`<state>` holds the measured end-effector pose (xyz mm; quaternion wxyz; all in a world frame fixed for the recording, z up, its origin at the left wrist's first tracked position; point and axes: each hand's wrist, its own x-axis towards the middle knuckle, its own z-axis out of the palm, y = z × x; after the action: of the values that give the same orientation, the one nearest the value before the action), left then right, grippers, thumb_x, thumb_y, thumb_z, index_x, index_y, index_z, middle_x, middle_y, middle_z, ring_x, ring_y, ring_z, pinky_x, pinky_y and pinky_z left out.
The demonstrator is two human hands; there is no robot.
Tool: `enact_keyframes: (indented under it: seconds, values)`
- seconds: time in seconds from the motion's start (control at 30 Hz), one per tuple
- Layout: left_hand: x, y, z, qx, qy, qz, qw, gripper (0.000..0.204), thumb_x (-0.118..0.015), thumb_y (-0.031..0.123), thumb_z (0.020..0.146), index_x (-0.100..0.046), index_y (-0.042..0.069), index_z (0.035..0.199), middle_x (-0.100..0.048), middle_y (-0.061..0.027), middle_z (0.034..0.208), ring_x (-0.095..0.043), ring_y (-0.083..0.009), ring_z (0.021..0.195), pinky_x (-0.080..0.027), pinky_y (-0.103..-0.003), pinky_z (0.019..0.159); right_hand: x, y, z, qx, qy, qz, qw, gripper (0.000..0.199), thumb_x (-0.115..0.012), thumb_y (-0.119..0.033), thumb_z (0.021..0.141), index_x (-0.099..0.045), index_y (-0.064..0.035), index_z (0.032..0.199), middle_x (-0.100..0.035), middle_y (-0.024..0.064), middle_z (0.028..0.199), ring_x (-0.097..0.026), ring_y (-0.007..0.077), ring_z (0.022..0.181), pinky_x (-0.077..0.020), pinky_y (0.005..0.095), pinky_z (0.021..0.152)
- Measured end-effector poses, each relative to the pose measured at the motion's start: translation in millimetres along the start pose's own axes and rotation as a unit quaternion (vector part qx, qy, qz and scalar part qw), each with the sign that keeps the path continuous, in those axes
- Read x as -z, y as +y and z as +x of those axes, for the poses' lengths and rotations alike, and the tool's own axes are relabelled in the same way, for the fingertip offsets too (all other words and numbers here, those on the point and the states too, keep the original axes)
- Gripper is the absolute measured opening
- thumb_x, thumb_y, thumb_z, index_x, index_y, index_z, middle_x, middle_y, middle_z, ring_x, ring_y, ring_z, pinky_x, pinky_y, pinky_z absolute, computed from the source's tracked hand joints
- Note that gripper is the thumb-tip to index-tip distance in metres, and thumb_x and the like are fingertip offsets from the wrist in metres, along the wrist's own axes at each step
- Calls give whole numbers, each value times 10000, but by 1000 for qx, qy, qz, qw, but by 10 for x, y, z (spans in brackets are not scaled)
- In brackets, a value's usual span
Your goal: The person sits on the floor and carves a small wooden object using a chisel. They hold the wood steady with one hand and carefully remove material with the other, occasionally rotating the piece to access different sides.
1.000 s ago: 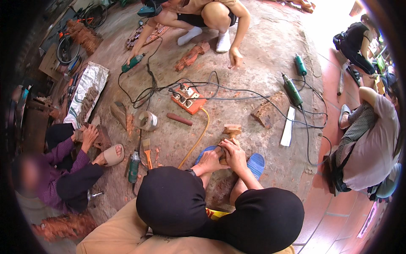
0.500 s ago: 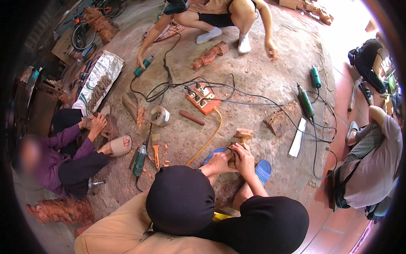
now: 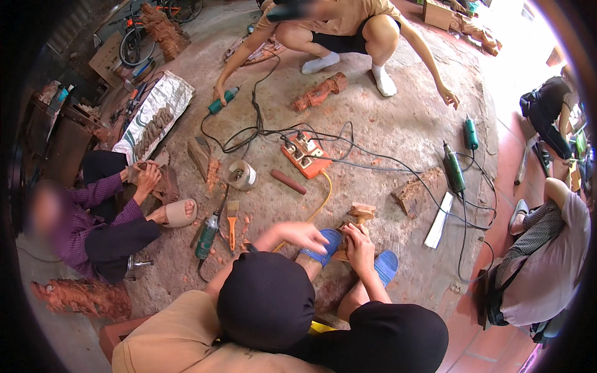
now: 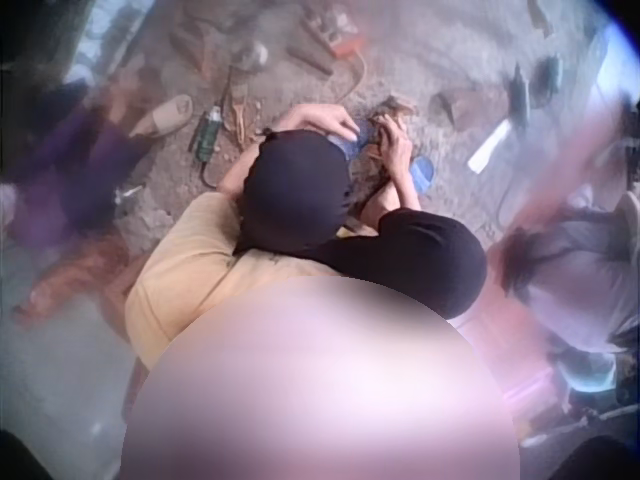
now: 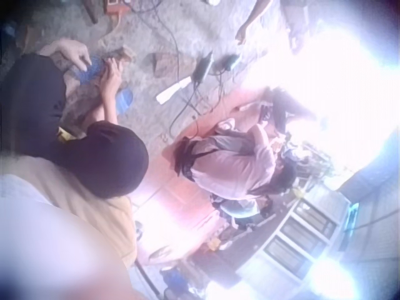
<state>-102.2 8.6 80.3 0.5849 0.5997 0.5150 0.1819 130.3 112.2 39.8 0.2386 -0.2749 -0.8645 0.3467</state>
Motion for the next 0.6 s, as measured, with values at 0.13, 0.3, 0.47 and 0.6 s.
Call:
enact_keyframes:
  seconds: [0.13,0.3,0.47,0.6]
  values:
    - [1503,-96,-894,129,466,201,852,535,-662,224,980,-535,-35,1430,-741,-194,1013,-746,-200,760,-609,-333,668,-23,-47,22,7,-1,8,1000,219,-632,15,911,-719,-21,1108,-734,178,1171,-656,319,1225,-437,482,1156]
    - [3035,-254,-1620,286,617,55,731,786,-560,88,931,-201,16,1627,-750,-193,976,-705,-236,576,-603,-377,564,-57,-88,12,12,4,26,1000,222,-640,16,907,-722,-33,1107,-740,165,1163,-662,311,1217,-446,482,1150]
    - [3220,99,-1158,279,540,109,786,797,-542,115,893,-253,100,1635,-732,-133,775,-683,-217,516,-605,-363,594,39,-41,8,-12,3,26,1000,223,-650,15,907,-722,-15,1117,-733,178,1182,-656,336,1220,-425,479,1168]
    - [3083,342,-723,273,472,129,828,768,-564,138,985,-201,219,1658,-712,-122,750,-673,-208,521,-584,-360,556,-8,23,-12,-7,-1,18,1000,223,-650,-2,914,-726,-21,1123,-727,182,1197,-646,352,1230,-441,471,1148]
